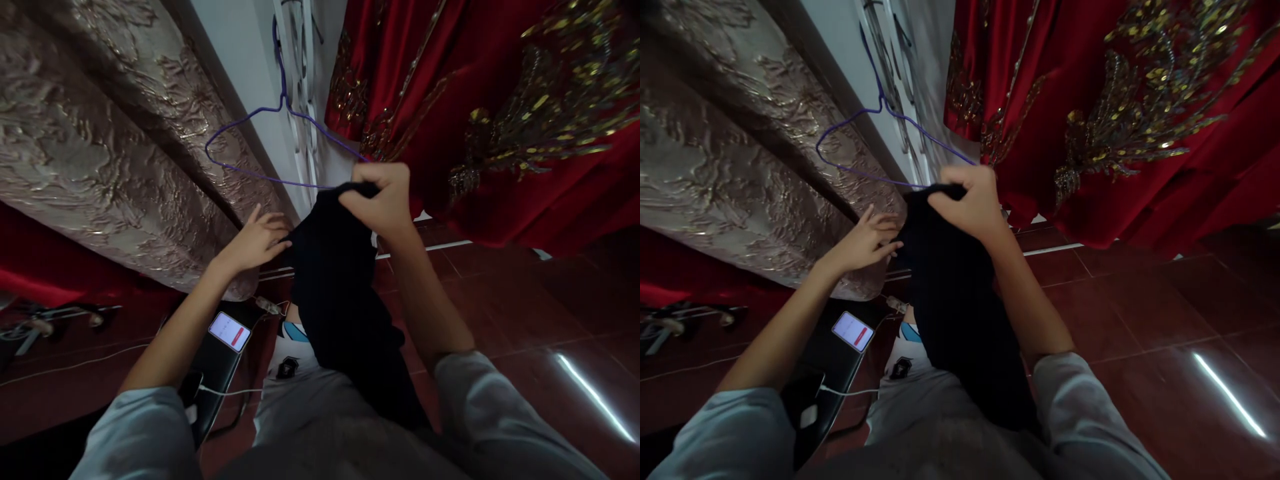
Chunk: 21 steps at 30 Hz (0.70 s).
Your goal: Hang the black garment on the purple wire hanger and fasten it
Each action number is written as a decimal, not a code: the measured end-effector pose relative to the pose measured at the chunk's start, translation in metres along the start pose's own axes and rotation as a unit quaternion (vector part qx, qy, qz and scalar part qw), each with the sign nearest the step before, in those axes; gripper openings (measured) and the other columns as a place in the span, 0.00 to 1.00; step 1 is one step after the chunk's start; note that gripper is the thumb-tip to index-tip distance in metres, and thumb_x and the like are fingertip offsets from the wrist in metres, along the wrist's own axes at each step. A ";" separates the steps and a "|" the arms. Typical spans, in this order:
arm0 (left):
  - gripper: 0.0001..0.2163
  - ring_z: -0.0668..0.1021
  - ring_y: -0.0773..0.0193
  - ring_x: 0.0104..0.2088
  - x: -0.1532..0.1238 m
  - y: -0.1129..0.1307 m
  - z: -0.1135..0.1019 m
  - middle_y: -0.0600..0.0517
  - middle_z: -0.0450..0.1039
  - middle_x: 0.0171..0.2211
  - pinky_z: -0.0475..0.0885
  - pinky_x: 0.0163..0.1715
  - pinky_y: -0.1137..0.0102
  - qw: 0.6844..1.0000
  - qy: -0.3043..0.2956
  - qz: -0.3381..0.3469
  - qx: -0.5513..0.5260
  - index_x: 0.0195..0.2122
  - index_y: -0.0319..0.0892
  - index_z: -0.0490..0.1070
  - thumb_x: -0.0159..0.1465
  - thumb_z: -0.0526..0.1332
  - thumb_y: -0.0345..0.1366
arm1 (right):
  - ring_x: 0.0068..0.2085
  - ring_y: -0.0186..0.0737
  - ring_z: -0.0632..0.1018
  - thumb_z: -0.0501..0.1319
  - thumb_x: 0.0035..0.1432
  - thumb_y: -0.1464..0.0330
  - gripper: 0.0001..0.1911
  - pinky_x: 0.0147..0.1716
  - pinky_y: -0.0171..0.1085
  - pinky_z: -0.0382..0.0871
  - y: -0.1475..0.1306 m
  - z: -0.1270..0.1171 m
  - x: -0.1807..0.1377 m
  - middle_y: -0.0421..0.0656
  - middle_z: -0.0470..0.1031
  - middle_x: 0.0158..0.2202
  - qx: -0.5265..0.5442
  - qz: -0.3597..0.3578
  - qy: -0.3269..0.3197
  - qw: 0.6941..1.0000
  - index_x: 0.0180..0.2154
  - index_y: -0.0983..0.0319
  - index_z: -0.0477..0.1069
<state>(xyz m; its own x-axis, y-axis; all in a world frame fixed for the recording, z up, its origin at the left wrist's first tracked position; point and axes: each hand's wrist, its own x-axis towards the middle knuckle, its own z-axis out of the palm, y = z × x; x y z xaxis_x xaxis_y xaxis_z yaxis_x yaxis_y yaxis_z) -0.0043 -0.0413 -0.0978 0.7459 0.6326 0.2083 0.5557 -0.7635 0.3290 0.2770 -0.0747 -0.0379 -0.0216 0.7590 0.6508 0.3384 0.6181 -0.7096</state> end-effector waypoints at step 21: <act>0.11 0.79 0.51 0.42 -0.061 -0.042 -0.006 0.46 0.76 0.39 0.69 0.54 0.56 0.991 -0.023 -0.119 0.047 0.49 0.44 0.68 0.71 0.53 0.40 | 0.26 0.30 0.52 0.62 0.53 0.70 0.23 0.28 0.37 0.54 0.068 -0.013 0.010 0.36 0.44 0.20 -0.119 0.049 0.041 0.991 0.19 0.59 0.47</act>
<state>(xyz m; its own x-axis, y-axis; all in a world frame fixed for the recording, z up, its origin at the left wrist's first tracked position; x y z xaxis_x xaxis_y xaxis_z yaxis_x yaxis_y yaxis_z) -0.0751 -0.0469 -0.1193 0.6044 0.7914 0.0916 0.7484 -0.6034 0.2755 0.3118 -0.0273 -0.0764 0.0968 0.7879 0.6082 0.5466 0.4685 -0.6940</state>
